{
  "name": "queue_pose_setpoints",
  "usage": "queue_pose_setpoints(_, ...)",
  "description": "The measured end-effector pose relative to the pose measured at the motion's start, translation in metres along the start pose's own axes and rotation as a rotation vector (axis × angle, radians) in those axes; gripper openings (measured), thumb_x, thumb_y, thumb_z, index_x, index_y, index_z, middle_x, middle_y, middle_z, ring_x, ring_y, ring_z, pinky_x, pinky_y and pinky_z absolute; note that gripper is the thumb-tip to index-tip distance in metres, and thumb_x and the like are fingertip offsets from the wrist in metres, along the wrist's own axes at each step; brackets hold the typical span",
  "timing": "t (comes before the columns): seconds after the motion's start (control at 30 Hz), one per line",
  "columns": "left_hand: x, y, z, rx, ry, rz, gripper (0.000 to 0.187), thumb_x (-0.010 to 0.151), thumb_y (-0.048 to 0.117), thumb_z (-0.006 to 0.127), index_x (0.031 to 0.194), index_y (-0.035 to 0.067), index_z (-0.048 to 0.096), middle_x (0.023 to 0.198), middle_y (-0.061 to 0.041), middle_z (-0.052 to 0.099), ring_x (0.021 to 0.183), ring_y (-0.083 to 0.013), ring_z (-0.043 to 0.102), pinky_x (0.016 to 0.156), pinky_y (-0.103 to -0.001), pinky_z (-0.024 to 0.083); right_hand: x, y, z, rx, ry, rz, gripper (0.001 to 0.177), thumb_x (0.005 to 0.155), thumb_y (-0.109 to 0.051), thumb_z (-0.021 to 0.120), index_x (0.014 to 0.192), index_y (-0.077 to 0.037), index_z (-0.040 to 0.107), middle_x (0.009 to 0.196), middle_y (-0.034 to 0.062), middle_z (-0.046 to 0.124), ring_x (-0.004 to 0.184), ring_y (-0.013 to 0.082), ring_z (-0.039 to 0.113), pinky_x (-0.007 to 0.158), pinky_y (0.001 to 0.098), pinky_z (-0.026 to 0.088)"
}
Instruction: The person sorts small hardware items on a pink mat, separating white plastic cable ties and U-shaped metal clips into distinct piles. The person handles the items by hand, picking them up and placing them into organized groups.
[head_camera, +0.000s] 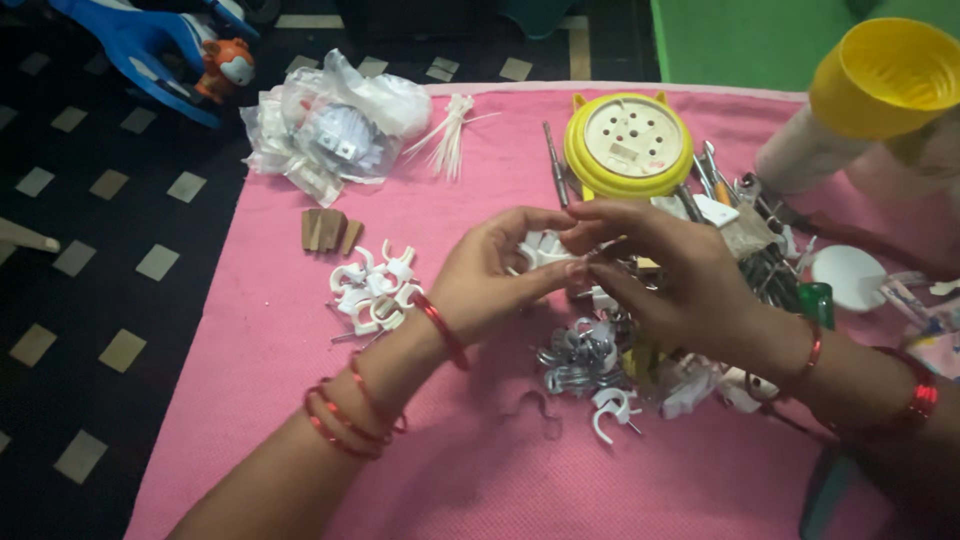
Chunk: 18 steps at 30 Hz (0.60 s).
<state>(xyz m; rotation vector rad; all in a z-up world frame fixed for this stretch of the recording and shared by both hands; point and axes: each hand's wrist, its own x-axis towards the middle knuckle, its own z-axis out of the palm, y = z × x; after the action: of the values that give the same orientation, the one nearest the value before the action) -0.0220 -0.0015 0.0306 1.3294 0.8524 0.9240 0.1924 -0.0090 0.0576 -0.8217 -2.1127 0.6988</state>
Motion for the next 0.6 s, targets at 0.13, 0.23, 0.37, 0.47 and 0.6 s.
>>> queue_pose_setpoints(0.13, -0.020, 0.041, -0.040, 0.323, -0.031, -0.046, 0.064, 0.083, 0.023, 0.081, 0.139, 0.007, 0.054, 0.115, -0.006, 0.070, 0.075, -0.0106, 0.068, 0.058, -0.026, 0.061, 0.014, -0.012, 0.001, 0.089, -0.092, 0.074, 0.050, 0.092, -0.006, 0.071, 0.139, -0.003, 0.054, 0.117, 0.0082, 0.072, 0.102, 0.0148, 0.074, 0.087, 0.0289, 0.064)
queue_pose_setpoints(0.23, -0.049, 0.070, -0.078, 0.619, 0.009, -0.062, 0.063, 0.084, 0.027, 0.082, 0.140, 0.013, 0.057, 0.110, -0.010, 0.073, 0.082, -0.0179, 0.071, 0.064, -0.034, 0.060, 0.031, -0.018, 0.010, -0.037, -0.150, -0.001, 0.042, 0.091, -0.009, 0.073, 0.131, -0.004, 0.061, 0.117, 0.0085, 0.072, 0.093, 0.0154, 0.074, 0.078, 0.0281, 0.064)
queue_pose_setpoints(0.37, -0.077, 0.085, -0.114, 0.964, 0.130, -0.090, 0.054, 0.080, 0.029, 0.082, 0.128, 0.012, 0.064, 0.105, -0.007, 0.074, 0.093, -0.0188, 0.071, 0.081, -0.037, 0.059, 0.050, -0.020, 0.035, -0.132, -0.220, -0.137, 0.034, 0.093, -0.016, 0.074, 0.124, -0.006, 0.064, 0.113, 0.0100, 0.070, 0.095, 0.0213, 0.072, 0.078, 0.0314, 0.061)
queue_pose_setpoints(0.47, -0.089, 0.082, -0.128, 1.058, 0.199, -0.364, 0.052, 0.076, 0.031, 0.086, 0.123, 0.017, 0.070, 0.096, -0.007, 0.074, 0.085, -0.0198, 0.072, 0.078, -0.039, 0.058, 0.062, -0.016, 0.059, -0.124, -0.295, -0.135, 0.035, 0.091, -0.014, 0.072, 0.125, -0.008, 0.064, 0.108, 0.0098, 0.069, 0.095, 0.0245, 0.070, 0.079, 0.0353, 0.059)
queue_pose_setpoints(0.6, -0.096, 0.065, -0.139, 0.901, 0.128, -0.369, 0.045, 0.072, 0.025, 0.083, 0.115, 0.016, 0.072, 0.098, -0.004, 0.078, 0.088, -0.0147, 0.076, 0.079, -0.033, 0.060, 0.077, -0.013, 0.085, -0.124, -0.329, -0.202, 0.038, 0.089, -0.009, 0.072, 0.125, -0.007, 0.063, 0.116, 0.0128, 0.066, 0.104, 0.0307, 0.065, 0.086, 0.0405, 0.055)
